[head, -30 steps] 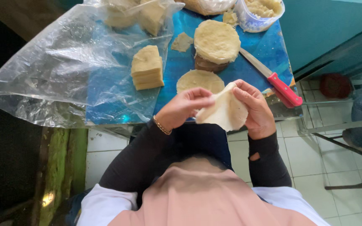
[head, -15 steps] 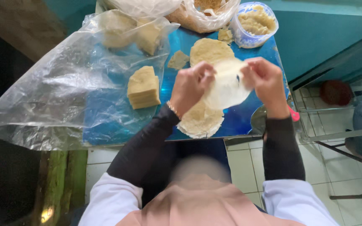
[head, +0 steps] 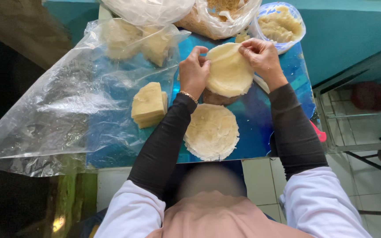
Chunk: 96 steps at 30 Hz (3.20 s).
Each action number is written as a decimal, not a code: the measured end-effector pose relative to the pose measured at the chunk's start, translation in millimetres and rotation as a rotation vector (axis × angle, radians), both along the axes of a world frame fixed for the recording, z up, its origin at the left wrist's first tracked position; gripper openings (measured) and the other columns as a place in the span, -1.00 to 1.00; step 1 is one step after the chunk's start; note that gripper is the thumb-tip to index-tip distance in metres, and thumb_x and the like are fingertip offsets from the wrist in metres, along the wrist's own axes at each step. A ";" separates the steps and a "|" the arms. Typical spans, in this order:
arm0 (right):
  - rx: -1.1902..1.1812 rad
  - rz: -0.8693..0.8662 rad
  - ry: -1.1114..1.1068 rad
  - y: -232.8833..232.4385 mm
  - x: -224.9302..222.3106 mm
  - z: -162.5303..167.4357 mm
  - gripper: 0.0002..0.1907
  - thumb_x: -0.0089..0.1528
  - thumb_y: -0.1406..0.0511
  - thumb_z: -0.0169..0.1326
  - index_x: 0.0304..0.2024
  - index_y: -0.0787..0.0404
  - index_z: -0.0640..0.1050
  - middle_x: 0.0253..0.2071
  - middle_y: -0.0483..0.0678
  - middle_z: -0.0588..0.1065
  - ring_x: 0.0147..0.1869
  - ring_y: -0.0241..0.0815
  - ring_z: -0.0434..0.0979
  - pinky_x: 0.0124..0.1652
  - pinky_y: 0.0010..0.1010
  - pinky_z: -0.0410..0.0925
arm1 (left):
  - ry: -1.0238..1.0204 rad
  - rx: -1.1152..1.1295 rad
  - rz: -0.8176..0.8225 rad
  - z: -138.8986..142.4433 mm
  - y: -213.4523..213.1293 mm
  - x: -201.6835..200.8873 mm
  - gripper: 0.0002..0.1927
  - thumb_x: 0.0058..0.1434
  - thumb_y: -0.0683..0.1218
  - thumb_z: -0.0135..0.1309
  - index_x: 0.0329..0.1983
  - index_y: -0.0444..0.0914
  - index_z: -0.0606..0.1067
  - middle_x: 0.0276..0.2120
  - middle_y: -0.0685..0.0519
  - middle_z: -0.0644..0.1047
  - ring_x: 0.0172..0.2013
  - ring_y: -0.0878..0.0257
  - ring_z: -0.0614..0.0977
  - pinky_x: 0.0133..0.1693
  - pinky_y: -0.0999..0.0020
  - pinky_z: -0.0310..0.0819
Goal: The person sits at a small table and repeatedly peels thin, translucent sheets off a round pale block resting on a wooden base, stretching each sheet by hand and setting it aside. A red-handled knife and a stack of similar blocks sit on the plastic-covered table.
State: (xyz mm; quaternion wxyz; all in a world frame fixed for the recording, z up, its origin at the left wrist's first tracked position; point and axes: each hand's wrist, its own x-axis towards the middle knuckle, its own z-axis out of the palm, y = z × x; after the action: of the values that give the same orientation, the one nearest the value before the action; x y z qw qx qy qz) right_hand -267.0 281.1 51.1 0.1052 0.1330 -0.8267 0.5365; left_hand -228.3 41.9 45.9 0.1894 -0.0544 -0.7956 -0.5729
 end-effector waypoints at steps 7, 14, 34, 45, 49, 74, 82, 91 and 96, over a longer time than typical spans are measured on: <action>0.211 -0.131 0.193 -16.6 12.8 5.8 -0.89 0.31 0.35 0.31 -0.13 0.24 0.68 -0.28 -0.12 0.57 -0.32 -0.44 0.47 -0.28 -0.50 0.39 | 0.016 -0.001 0.001 -2.7 -1.6 -0.7 -0.59 0.12 -0.21 0.21 0.07 -0.24 0.49 -0.32 -0.04 0.69 -0.29 0.11 0.75 -0.18 0.25 0.62; 0.084 -0.126 -0.019 -16.9 24.7 20.9 -0.77 0.27 0.34 0.32 -0.04 0.22 0.63 -0.30 -0.19 0.55 -0.30 -0.45 0.46 -0.30 -0.56 0.38 | 0.088 -0.114 -0.012 -9.5 -4.4 -1.7 -0.33 -0.04 -0.22 0.35 0.19 -0.28 0.40 -0.15 -0.12 0.54 -0.15 0.03 0.62 -0.09 0.23 0.54; 0.291 -0.160 0.281 0.7 68.4 21.7 -0.74 0.22 0.42 0.36 -0.04 0.19 0.64 -0.12 -0.09 0.51 -0.22 -0.35 0.55 -0.22 -0.51 0.45 | 0.225 -0.243 -0.076 -5.5 -9.6 30.6 -0.56 -0.02 -0.22 0.34 -0.03 -0.20 0.54 -0.04 -0.11 0.41 0.00 -0.06 0.51 0.08 0.15 0.41; 0.426 0.148 0.305 -39.1 211.8 53.2 -0.74 0.17 0.32 0.34 -0.09 0.04 0.64 -0.06 -0.09 0.52 0.09 -0.05 0.49 0.07 -0.26 0.39 | 0.166 -0.190 -0.321 31.1 -46.8 128.9 -0.90 0.25 -0.20 0.20 -0.17 -0.23 0.58 -0.19 -0.02 0.56 -0.22 0.09 0.65 -0.14 0.23 0.52; 0.556 0.268 0.313 -68.0 246.3 63.5 -0.64 0.11 0.25 0.35 -0.04 0.08 0.67 -0.08 -0.08 0.51 0.03 0.01 0.46 0.00 -0.21 0.37 | 0.095 -0.261 -0.321 31.4 -70.3 187.9 -0.89 0.27 -0.20 0.16 -0.15 -0.23 0.57 -0.18 -0.04 0.57 -0.19 0.05 0.64 -0.12 0.21 0.50; 0.563 -0.049 0.250 -68.8 234.4 33.6 -0.85 0.24 0.34 0.26 -0.13 0.15 0.63 -0.13 0.02 0.53 0.01 0.04 0.53 -0.05 -0.21 0.40 | 0.289 -0.659 -0.137 19.3 -33.4 213.6 -0.63 0.08 -0.02 0.26 -0.04 -0.18 0.56 -0.05 0.00 0.50 0.03 0.05 0.49 0.02 0.07 0.28; 0.469 -0.083 0.074 -62.6 241.1 47.8 -0.80 0.28 0.30 0.24 -0.04 0.12 0.63 -0.15 -0.05 0.53 -0.17 -0.15 0.56 -0.20 -0.33 0.41 | 0.256 -0.617 -0.169 1.1 -17.5 175.3 -0.91 0.12 -0.13 0.23 -0.38 -0.17 0.53 -0.29 0.03 0.50 -0.13 0.03 0.56 -0.11 0.08 0.40; 0.546 -0.091 0.314 -73.3 234.4 35.7 -0.81 0.18 0.32 0.29 -0.14 0.14 0.67 -0.11 -0.03 0.50 0.00 0.01 0.49 -0.04 -0.24 0.38 | 0.155 -0.337 -0.266 4.9 -27.7 168.2 -0.91 0.14 -0.10 0.25 -0.36 -0.18 0.56 -0.33 0.03 0.55 -0.18 0.05 0.58 -0.12 0.12 0.44; 0.599 0.005 0.369 -73.9 228.4 44.9 -0.88 0.20 0.36 0.26 -0.20 0.17 0.64 -0.10 -0.06 0.53 0.03 0.01 0.49 -0.02 -0.23 0.39 | 0.330 -0.368 -0.186 14.1 -21.8 181.0 -0.65 -0.12 0.02 0.33 -0.31 -0.23 0.55 -0.35 -0.05 0.53 -0.22 -0.04 0.55 -0.19 0.05 0.38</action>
State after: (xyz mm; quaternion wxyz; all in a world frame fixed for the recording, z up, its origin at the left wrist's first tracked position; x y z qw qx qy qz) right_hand -38.6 207.1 96.0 0.2080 0.2548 -0.9140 0.2374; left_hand -47.3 20.1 60.1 0.2500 -0.2538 -0.8362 -0.4168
